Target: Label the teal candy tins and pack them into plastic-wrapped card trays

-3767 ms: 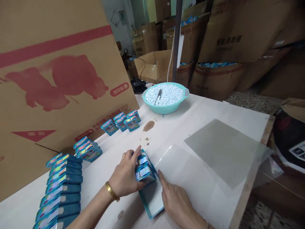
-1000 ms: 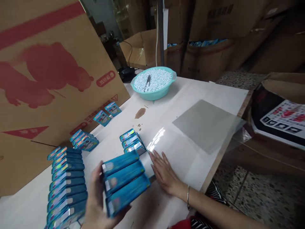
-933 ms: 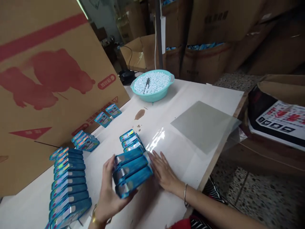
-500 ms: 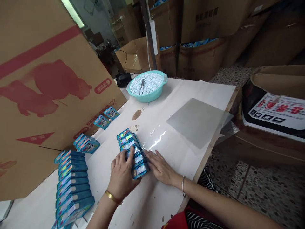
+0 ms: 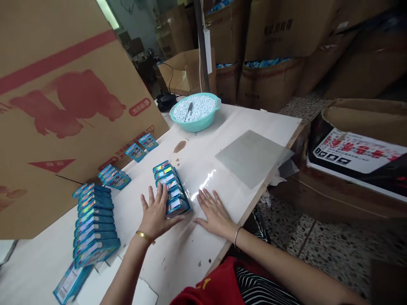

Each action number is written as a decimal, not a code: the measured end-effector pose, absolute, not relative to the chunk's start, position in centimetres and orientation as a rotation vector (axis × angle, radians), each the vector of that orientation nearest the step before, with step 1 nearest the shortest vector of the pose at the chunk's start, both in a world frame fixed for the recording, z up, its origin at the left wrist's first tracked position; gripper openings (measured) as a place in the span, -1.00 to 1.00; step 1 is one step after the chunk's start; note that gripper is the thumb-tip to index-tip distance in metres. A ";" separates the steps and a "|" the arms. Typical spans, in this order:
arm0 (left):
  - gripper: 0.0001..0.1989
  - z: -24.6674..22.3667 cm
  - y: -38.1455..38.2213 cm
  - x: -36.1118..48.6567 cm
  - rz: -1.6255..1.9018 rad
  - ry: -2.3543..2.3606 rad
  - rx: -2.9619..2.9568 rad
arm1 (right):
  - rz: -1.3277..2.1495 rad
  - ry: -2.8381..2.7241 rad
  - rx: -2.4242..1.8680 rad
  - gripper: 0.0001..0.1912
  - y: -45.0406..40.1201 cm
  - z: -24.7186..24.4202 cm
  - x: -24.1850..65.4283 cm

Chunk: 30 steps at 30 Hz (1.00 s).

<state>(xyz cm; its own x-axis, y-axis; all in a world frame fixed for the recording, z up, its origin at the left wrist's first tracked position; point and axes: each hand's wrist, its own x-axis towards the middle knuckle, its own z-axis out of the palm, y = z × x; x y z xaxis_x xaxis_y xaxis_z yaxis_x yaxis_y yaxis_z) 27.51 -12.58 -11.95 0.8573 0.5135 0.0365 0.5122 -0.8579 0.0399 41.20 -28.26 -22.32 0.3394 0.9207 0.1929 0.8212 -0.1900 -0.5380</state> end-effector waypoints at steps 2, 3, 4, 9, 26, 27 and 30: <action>-0.01 -11.6 -13.9 26.7 0.320 0.839 2.851 | 0.232 -1.534 -2.061 -0.39 -28.6 -22.6 41.2; -0.13 -11.5 -14.8 26.1 0.483 0.859 2.770 | 0.231 -1.528 -2.066 -0.47 -28.6 -22.7 41.3; -0.26 -11.6 -15.9 25.5 0.632 0.883 2.684 | 0.229 -1.521 -2.067 -0.53 -28.6 -22.8 41.4; -0.73 -13.9 -21.4 23.6 0.804 0.903 2.500 | 0.220 -1.545 -2.033 -0.63 -28.6 -23.0 41.9; -0.59 -18.1 -26.6 24.1 0.569 1.026 1.747 | 0.252 -1.659 -2.151 -0.68 -32.6 -20.1 42.7; -0.54 -18.9 -26.6 24.3 0.568 1.045 1.662 | 0.205 -1.629 -2.146 -0.65 -32.9 -20.1 42.4; -0.40 -20.4 -25.9 25.1 0.709 1.116 1.555 | 0.077 -1.556 -2.168 -0.45 -32.3 -20.2 41.3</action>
<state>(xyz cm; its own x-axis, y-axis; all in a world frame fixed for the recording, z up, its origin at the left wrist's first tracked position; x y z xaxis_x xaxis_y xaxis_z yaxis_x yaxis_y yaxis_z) 25.10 -25.85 -20.43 0.3906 0.9148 -0.1030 0.2955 -0.0187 0.9552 41.27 -32.32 -20.17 0.3559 0.9081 0.2205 0.8819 -0.2483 -0.4008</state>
